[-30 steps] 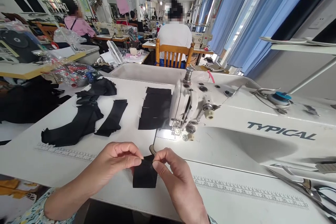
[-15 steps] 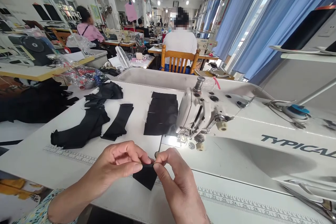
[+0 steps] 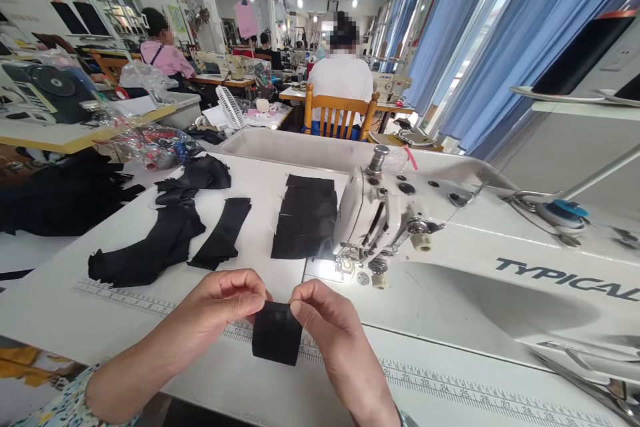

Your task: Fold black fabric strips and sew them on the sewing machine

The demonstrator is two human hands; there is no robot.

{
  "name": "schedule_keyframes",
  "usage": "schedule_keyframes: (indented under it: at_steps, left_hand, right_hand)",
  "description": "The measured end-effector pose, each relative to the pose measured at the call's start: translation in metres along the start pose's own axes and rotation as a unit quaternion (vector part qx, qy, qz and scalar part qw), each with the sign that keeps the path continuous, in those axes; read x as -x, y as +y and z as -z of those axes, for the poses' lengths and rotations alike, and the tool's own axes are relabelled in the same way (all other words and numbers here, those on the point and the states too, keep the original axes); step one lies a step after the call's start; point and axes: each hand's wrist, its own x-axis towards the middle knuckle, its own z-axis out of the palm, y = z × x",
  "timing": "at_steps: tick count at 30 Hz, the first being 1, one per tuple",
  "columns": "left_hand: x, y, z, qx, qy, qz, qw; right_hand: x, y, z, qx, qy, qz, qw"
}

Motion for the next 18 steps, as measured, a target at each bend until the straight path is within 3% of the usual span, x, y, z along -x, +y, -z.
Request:
schedule_keyframes:
  at_steps: [3, 5, 8, 10, 12, 16, 18]
  left_hand:
    - [-0.004, 0.017, 0.007, -0.077, 0.037, -0.040, 0.996]
    - [0.004, 0.036, 0.010, -0.140, 0.075, -0.098, 0.982]
    - [0.035, 0.062, 0.008, -0.240, 0.127, -0.252, 0.929]
    - [0.055, 0.064, 0.005, -0.299, 0.138, -0.341, 0.880]
    - [0.064, 0.048, 0.000, -0.323, 0.113, -0.359, 0.869]
    - [0.050, -0.021, -0.012, -0.282, 0.049, -0.266, 0.920]
    - [0.042, -0.052, -0.020, -0.284, 0.046, -0.242, 0.927]
  right_hand:
    - [-0.012, -0.016, -0.003, 0.060, 0.014, 0.044, 0.997]
    - [-0.013, -0.038, -0.006, 0.108, 0.027, 0.111, 0.988]
    - [0.004, -0.076, -0.009, 0.178, 0.048, 0.227, 0.956]
    - [0.020, -0.086, -0.009, 0.217, 0.054, 0.274, 0.935]
    - [0.031, -0.076, -0.007, 0.245, 0.035, 0.277, 0.928]
    - [0.038, -0.012, 0.000, 0.258, -0.003, 0.175, 0.950]
    - [0.042, 0.019, 0.003, 0.267, -0.014, 0.144, 0.953]
